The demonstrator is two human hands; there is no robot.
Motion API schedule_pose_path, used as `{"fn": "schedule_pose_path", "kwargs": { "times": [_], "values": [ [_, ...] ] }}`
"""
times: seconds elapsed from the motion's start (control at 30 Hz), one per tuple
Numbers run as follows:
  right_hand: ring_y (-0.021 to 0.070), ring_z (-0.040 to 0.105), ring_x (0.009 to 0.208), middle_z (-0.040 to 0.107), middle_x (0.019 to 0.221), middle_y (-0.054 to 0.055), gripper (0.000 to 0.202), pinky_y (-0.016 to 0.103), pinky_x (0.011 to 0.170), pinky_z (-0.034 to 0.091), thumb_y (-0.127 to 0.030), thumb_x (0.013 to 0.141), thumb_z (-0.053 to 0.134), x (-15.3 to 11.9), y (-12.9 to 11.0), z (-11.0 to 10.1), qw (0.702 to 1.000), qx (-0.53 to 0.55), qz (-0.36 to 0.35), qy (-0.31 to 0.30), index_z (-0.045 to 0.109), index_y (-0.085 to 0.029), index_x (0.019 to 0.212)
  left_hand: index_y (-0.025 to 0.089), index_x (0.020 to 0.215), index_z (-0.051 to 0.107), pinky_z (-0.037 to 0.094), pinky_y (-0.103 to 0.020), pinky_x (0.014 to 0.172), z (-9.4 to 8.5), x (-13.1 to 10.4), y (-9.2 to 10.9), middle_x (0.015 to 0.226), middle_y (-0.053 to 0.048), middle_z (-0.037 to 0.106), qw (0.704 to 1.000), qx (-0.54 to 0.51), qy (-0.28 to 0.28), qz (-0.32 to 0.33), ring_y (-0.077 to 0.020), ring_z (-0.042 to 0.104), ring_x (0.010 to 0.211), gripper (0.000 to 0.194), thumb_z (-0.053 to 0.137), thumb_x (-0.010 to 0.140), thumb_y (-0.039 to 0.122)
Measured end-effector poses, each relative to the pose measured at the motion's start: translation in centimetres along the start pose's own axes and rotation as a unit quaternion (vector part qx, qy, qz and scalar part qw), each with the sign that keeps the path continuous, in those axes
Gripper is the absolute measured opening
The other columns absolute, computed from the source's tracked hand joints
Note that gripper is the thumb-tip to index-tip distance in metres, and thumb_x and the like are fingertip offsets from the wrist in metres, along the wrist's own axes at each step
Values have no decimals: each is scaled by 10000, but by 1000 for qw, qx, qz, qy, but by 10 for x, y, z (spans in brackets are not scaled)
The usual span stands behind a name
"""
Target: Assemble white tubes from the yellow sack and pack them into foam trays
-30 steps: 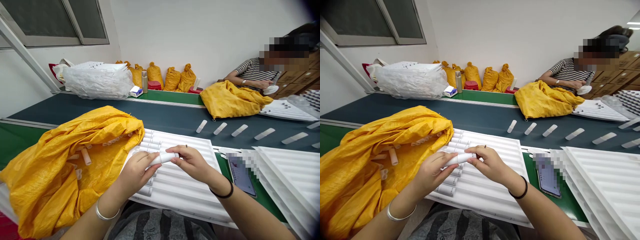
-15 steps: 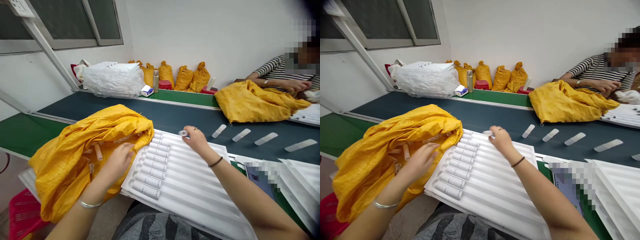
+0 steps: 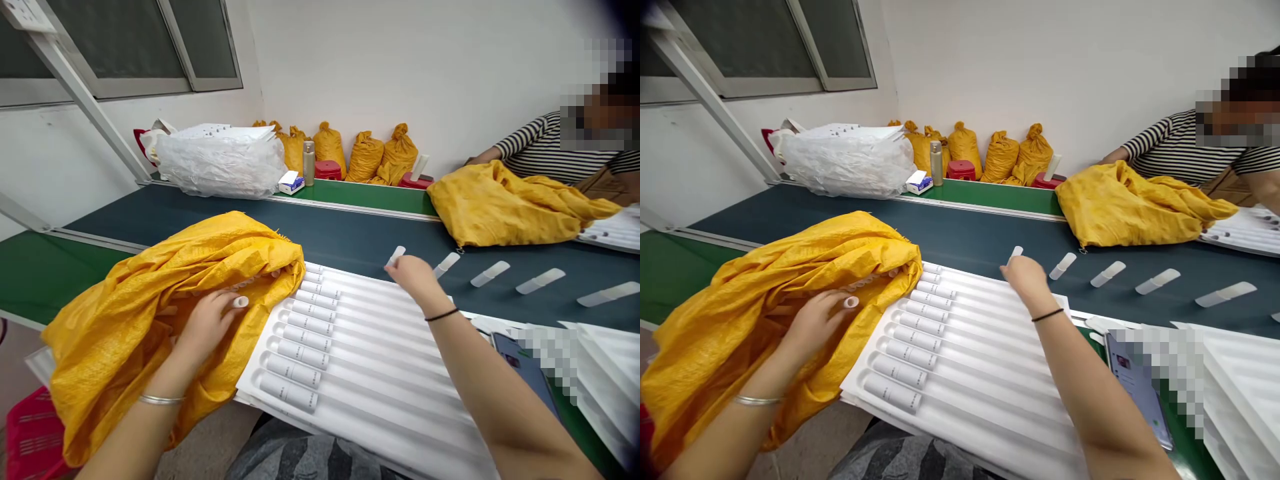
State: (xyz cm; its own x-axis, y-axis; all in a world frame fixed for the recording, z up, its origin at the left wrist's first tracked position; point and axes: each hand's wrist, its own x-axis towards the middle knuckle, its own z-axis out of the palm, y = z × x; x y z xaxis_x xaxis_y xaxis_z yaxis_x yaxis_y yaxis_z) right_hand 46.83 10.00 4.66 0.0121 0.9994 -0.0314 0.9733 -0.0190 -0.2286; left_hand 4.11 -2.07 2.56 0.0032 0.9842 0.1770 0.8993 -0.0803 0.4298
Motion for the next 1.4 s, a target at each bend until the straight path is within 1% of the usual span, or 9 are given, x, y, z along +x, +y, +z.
{"fn": "schedule_pose_path", "kwargs": {
  "times": [0.2,0.33,0.4,0.53,0.63,0.83,1.0,1.13,1.4],
  "values": [
    [204,629,962,690,1034,81,209,250,850,448,-257,790,658,-31,-77,40,976,92,-183,-70,726,-182,973,210,1024,645,463,-334,945,16,-8,91,1052,-54,684,973,-190,84,97,-213,616,1015,221,566,855,328],
    [223,614,925,668,982,110,182,305,848,451,-182,751,641,-47,-80,37,974,125,-187,-31,674,-133,923,211,1008,647,459,-355,961,21,-13,115,1071,-62,675,938,-332,75,74,-223,614,1035,221,651,809,305],
    [193,618,832,657,925,86,215,302,764,477,-210,792,581,-63,-73,26,967,180,-181,-14,617,-141,992,212,1025,599,475,-369,944,22,-16,121,1069,-63,675,878,-474,70,22,-217,624,1024,281,692,780,313],
    [140,617,658,643,837,47,289,269,592,502,-359,839,570,-105,-65,4,835,505,-185,-112,572,-160,1049,267,1090,476,527,-327,843,25,-19,134,958,1,685,710,-700,32,-66,-153,653,908,503,783,693,284],
    [144,620,627,641,739,36,367,278,573,513,-407,827,623,-128,-63,-8,772,595,-157,-160,598,-151,1089,218,962,526,524,-239,772,28,-20,143,859,14,682,680,-729,16,-84,-120,649,824,462,834,619,243],
    [178,629,784,676,939,87,294,311,670,516,-297,865,611,-145,-52,-28,861,443,-250,1,641,-185,1135,172,821,551,492,-245,732,28,-22,144,844,-19,689,758,-650,1,-53,-133,625,772,372,838,604,266],
    [195,591,1015,634,1080,106,329,340,865,498,-133,890,548,-149,-48,-35,841,290,-448,87,574,-198,1211,173,921,668,455,-256,731,13,-29,150,862,-25,676,894,-429,-121,46,-161,608,808,244,697,777,367],
    [186,583,1020,625,1044,107,340,321,865,497,-128,894,542,-151,-48,-31,837,279,-463,83,536,-183,1229,194,1069,672,453,-283,806,3,-33,156,959,-35,685,895,-384,-206,98,-187,620,908,291,562,881,388],
    [159,629,835,671,963,75,249,278,736,499,-231,909,552,-150,-53,-24,860,327,-390,39,568,-198,1155,171,1113,638,445,-272,755,9,-38,157,893,-40,660,934,-274,-61,219,-156,602,811,272,573,886,306]
  ]
}}
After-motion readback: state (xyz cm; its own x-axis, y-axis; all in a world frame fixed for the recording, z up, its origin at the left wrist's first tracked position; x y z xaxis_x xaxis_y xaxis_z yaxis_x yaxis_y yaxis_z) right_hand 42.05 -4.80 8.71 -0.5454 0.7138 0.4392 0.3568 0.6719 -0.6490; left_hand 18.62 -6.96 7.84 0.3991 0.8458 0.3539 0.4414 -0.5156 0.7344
